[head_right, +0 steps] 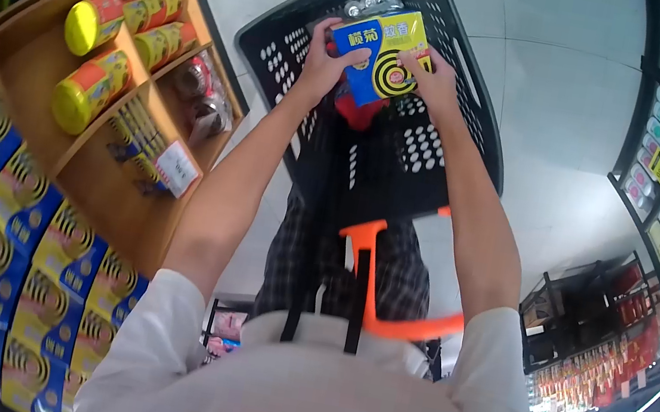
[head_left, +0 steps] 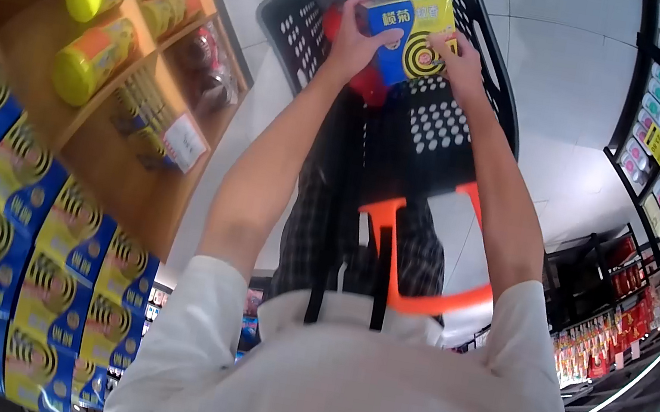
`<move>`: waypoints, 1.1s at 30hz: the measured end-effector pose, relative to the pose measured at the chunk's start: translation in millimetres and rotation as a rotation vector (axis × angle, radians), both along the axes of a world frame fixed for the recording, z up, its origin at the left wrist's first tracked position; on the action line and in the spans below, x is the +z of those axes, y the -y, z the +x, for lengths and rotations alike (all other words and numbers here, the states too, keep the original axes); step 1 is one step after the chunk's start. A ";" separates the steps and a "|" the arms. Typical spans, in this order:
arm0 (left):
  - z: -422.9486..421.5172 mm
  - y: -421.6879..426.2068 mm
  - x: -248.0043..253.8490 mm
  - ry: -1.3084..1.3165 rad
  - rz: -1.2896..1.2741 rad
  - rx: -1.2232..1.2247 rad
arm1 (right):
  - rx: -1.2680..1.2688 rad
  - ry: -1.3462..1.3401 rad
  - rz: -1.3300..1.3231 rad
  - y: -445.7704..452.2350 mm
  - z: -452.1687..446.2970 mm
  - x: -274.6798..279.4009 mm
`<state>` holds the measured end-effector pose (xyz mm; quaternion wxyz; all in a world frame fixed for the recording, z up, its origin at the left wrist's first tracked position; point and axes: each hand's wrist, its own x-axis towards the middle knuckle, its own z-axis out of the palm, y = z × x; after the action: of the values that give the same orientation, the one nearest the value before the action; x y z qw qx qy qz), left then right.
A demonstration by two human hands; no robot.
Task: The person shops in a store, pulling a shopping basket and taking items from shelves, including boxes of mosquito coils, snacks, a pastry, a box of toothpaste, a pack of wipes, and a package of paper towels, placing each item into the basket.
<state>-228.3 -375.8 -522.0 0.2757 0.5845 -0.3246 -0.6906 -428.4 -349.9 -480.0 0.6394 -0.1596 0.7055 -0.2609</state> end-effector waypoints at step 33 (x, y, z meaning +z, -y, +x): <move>-42.6 -246.6 298.3 0.567 -0.530 -1.179 | 1.959 -0.346 -0.386 -220.9 -100.4 154.8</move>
<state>-270.9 -129.2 -223.7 -0.1067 0.3817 -0.8038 -0.4437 -528.8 -129.0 -325.2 0.4245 -0.8042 0.2929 0.2954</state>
